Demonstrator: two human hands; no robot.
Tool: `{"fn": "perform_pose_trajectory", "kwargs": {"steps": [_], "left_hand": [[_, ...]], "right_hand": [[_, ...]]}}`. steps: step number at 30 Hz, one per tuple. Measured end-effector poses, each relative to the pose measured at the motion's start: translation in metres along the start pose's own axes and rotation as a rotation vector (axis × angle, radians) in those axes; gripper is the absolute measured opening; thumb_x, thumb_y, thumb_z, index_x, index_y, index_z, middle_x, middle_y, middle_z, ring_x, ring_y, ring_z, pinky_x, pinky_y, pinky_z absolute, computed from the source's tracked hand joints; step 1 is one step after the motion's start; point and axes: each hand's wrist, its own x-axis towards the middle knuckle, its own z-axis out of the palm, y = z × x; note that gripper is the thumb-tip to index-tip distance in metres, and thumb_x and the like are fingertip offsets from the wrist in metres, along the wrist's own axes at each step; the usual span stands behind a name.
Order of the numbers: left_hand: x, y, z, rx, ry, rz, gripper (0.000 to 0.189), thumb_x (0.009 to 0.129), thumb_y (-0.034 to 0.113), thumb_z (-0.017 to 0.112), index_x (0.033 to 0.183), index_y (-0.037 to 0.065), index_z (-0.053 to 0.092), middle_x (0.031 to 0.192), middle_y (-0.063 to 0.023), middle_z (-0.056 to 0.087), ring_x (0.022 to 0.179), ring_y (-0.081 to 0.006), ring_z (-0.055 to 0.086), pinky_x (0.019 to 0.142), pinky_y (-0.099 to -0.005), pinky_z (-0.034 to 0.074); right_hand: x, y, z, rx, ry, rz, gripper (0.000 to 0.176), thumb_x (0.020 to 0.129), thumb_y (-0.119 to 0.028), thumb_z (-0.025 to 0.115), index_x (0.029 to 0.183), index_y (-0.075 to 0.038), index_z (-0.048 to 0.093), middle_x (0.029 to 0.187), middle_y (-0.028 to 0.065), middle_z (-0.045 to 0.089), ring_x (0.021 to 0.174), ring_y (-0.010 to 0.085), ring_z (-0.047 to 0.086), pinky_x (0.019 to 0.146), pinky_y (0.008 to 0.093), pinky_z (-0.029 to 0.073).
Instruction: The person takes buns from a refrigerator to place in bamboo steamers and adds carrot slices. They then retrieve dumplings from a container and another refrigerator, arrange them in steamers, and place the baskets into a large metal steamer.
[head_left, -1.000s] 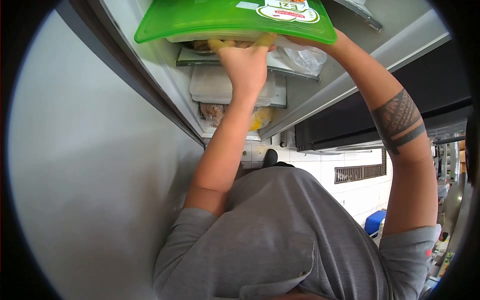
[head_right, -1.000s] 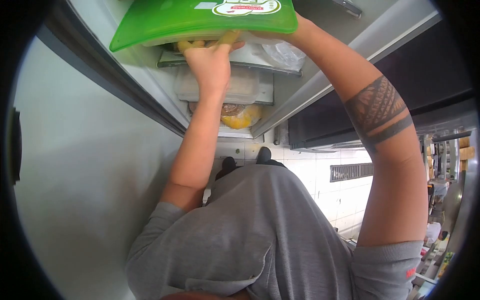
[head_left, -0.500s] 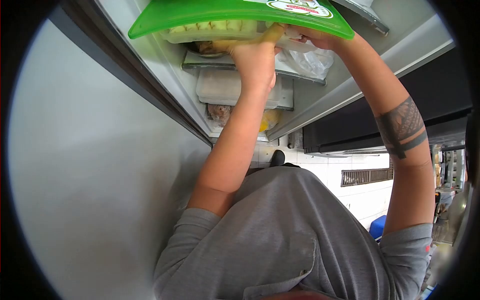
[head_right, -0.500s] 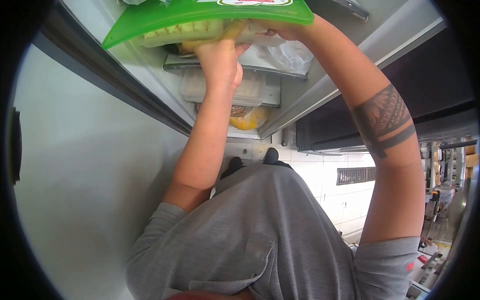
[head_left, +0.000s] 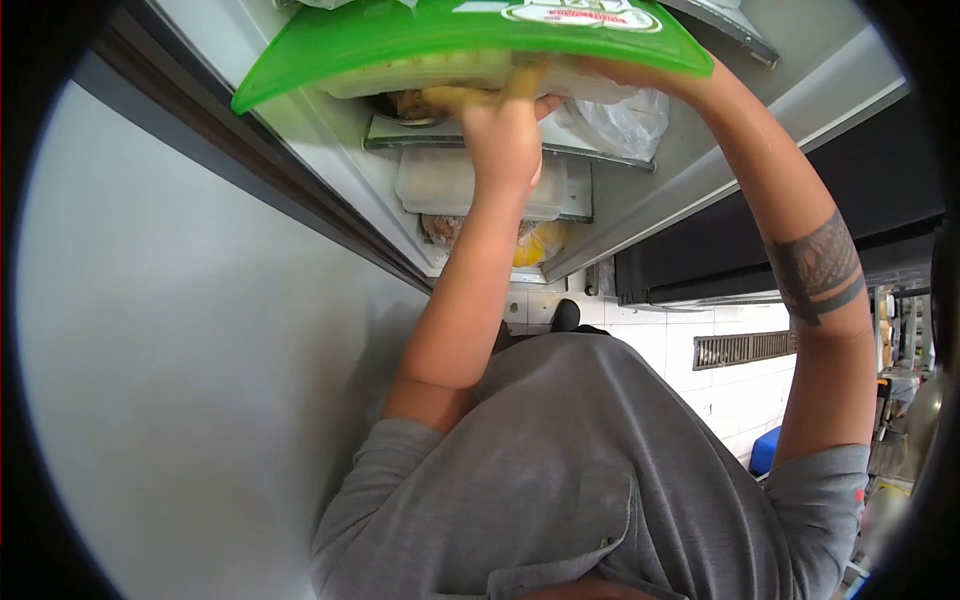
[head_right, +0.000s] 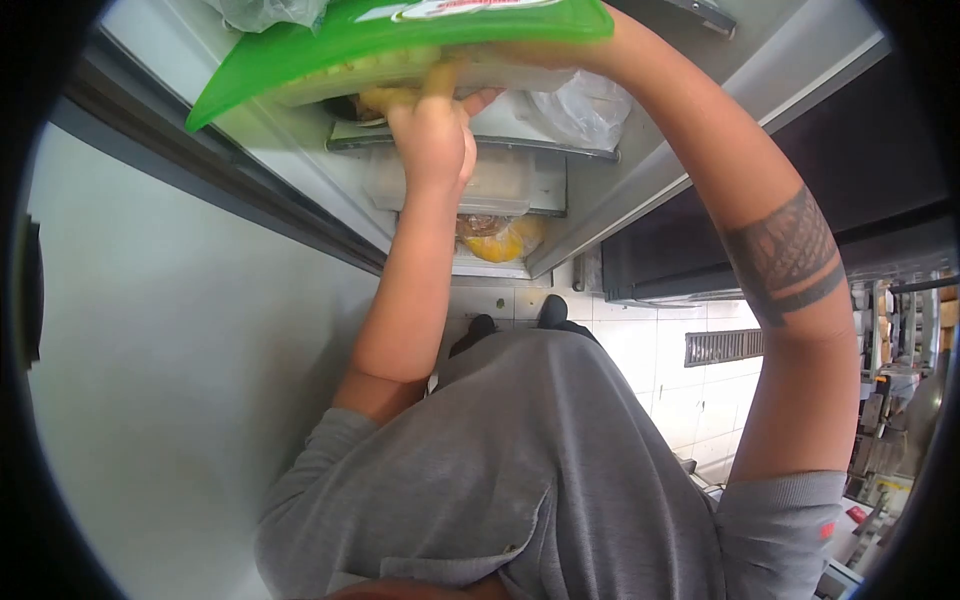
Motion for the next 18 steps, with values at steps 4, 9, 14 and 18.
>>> {"fn": "perform_pose_trajectory", "kwargs": {"steps": [4, 9, 14, 18], "left_hand": [[0.001, -0.005, -0.005, -0.025, -0.099, 0.059, 0.069, 0.096, 0.002, 0.076, 0.143, 0.001, 0.026, 0.144, -0.0174, 0.048, 0.124, -0.0263, 0.061, 0.091, -0.0460, 0.065], [-0.005, 0.005, -0.021, -0.070, -0.294, 0.027, 0.063, 0.097, -0.001, 0.072, 0.148, 0.007, 0.036, 0.147, -0.0153, 0.051, 0.134, -0.0306, 0.057, 0.103, -0.0552, 0.058], [-0.015, 0.037, -0.037, -0.342, -0.461, -0.012, 0.069, 0.092, 0.017, 0.082, 0.149, 0.008, 0.045, 0.149, -0.0150, 0.054, 0.135, -0.0354, 0.058, 0.110, -0.0546, 0.055], [-0.024, 0.047, -0.030, -0.525, -0.341, -0.104, 0.066, 0.099, 0.036, 0.075, 0.150, 0.007, 0.044, 0.150, -0.0133, 0.053, 0.137, -0.0351, 0.056, 0.110, -0.0620, 0.051]], "right_hand": [[-0.032, -0.016, -0.008, 0.096, 0.147, 0.135, 0.023, 0.101, -0.022, 0.068, 0.115, -0.005, 0.073, 0.101, 0.0044, 0.075, 0.088, 0.0213, 0.067, 0.081, 0.0390, 0.055], [-0.058, -0.055, -0.024, 0.715, 0.444, 0.502, 0.021, 0.104, -0.021, 0.062, 0.115, -0.006, 0.070, 0.086, 0.0005, 0.066, 0.067, 0.0126, 0.057, 0.057, 0.0296, 0.043], [-0.088, -0.078, -0.056, 1.302, 0.450, 0.959, 0.027, 0.103, -0.026, 0.060, 0.117, -0.005, 0.067, 0.081, 0.0009, 0.063, 0.057, 0.0052, 0.050, 0.044, 0.0224, 0.030], [-0.130, -0.076, -0.076, 1.400, 0.294, 0.999, 0.027, 0.098, -0.025, 0.066, 0.112, -0.002, 0.068, 0.082, 0.0037, 0.066, 0.052, 0.0072, 0.053, 0.042, 0.0230, 0.035]]}}
